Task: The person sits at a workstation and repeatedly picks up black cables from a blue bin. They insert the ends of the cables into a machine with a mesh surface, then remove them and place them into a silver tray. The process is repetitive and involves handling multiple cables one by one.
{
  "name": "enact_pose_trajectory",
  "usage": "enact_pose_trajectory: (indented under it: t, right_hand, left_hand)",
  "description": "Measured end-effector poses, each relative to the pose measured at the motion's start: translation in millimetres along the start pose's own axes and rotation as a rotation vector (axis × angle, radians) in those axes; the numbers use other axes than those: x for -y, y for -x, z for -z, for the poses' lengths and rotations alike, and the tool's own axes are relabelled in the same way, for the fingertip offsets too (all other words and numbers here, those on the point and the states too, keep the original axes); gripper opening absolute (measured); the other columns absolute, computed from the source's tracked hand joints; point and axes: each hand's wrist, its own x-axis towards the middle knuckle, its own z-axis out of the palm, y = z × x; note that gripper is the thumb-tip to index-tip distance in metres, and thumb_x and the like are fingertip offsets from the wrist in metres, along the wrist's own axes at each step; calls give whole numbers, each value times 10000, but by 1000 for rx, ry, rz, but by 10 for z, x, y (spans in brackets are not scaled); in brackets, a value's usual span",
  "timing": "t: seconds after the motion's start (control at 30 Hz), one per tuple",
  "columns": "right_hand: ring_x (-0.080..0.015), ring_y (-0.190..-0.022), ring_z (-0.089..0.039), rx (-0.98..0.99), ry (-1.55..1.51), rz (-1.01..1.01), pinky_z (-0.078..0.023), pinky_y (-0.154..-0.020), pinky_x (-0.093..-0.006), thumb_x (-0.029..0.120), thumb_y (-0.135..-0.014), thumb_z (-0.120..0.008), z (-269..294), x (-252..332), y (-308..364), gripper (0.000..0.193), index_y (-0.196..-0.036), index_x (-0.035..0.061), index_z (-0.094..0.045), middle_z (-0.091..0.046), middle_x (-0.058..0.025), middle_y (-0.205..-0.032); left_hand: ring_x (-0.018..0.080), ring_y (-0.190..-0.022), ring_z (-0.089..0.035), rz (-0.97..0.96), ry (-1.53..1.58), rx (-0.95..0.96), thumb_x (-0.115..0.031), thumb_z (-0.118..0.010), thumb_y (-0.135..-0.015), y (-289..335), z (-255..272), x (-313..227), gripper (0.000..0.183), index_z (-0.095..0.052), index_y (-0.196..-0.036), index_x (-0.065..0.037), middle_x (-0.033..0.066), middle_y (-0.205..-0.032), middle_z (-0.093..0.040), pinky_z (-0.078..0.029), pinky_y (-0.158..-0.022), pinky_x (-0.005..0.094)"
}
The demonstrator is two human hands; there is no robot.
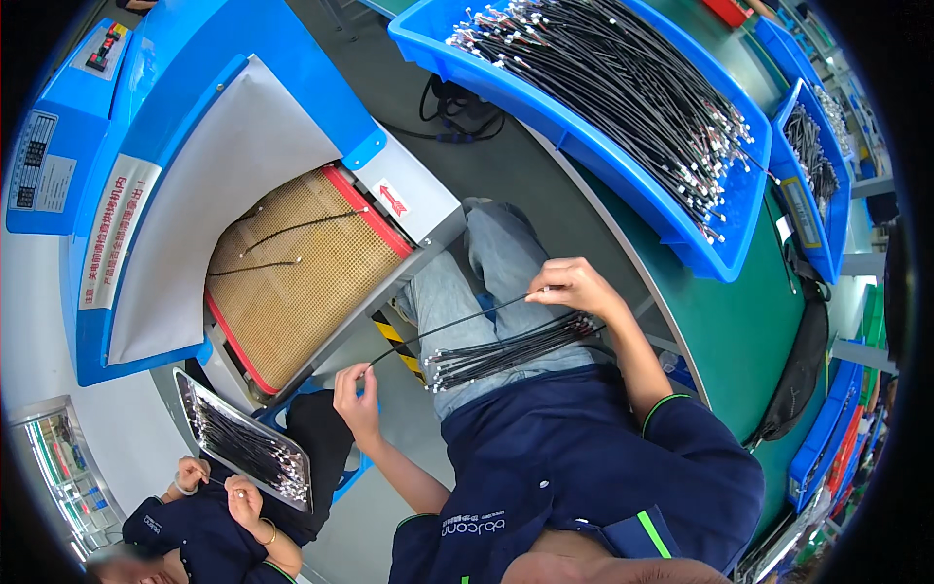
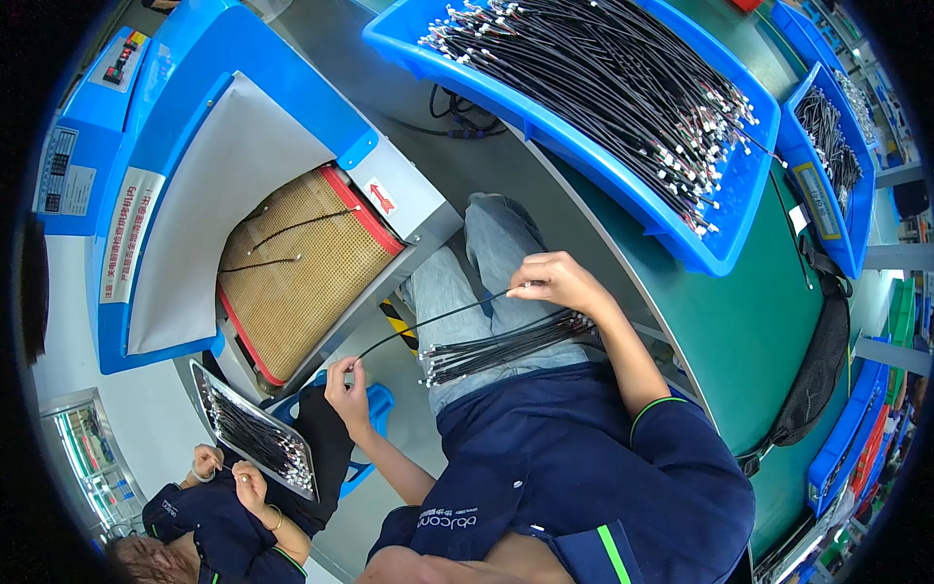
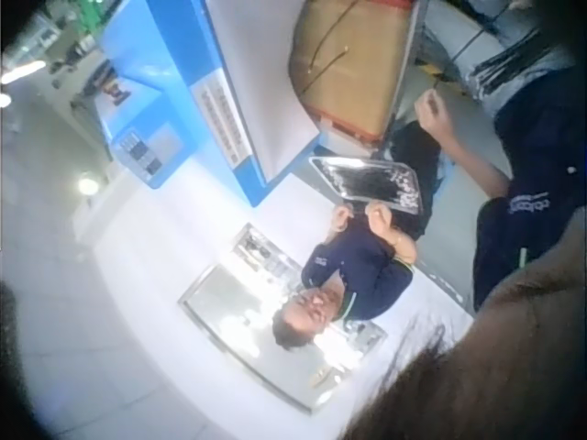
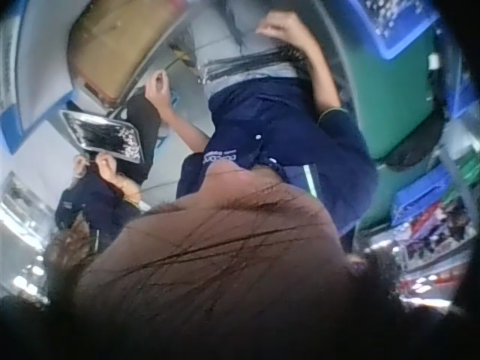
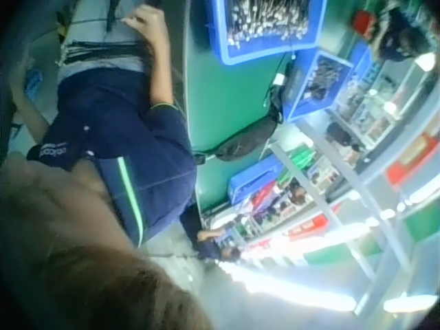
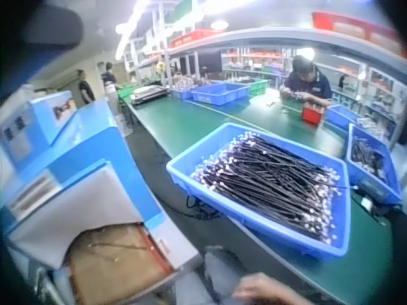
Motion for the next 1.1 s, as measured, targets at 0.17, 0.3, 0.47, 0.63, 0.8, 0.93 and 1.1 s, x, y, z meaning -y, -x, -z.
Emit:
enact_pose_trajectory:
  t: [0.17,0.3,0.47,0.63,0.8,0.93,1.1]
  right_hand:
    - [-215,-631,-598,16,24,23,-467,-572,-322,169,-765,-742,-13,-40,14,138,-790,48,-680,-613,-70,-693]
    - [-209,-623,-590,-17,12,8,-457,-563,-324,174,-766,-742,-30,-15,17,137,-794,52,-687,-610,-65,-689]
    - [-204,-626,-594,-71,29,48,-457,-560,-314,170,-758,-750,-32,-60,37,141,-793,48,-688,-615,-65,-696]
    - [-185,-630,-597,-70,-10,28,-464,-564,-298,158,-758,-751,-48,-58,43,133,-794,48,-687,-617,-59,-698]
    - [-174,-622,-595,4,-6,-34,-475,-566,-286,150,-773,-741,-29,1,46,134,-788,39,-668,-610,-49,-695]
    - [-176,-606,-586,58,16,8,-472,-558,-297,107,-771,-718,-15,3,45,105,-796,34,-646,-591,-52,-689]
    - [-202,-603,-580,77,50,67,-472,-564,-317,53,-751,-688,-23,-26,55,77,-810,37,-641,-576,-64,-692]
  left_hand:
    - [229,-729,-601,-1,3,4,61,-671,-745,11,-9,22,136,-616,-851,-3,96,-822,-641,-486,-666,309]
    - [228,-727,-601,-2,11,1,59,-673,-742,16,-11,21,137,-617,-851,-4,96,-817,-643,-487,-666,309]
    - [232,-726,-601,-9,17,-6,60,-674,-736,21,-30,24,144,-617,-852,-4,97,-814,-643,-487,-666,310]
    - [234,-729,-602,-11,10,-9,60,-673,-735,23,-24,32,142,-615,-848,-3,98,-816,-642,-487,-664,313]
    - [235,-727,-601,2,-6,6,59,-673,-737,15,-2,6,138,-613,-846,-2,98,-816,-642,-487,-663,313]
    - [234,-724,-599,-1,-6,10,57,-673,-738,24,-1,29,138,-611,-847,-2,96,-813,-640,-486,-664,312]
    - [230,-723,-598,38,-24,17,52,-674,-743,25,5,50,137,-612,-851,-6,94,-810,-638,-486,-662,311]
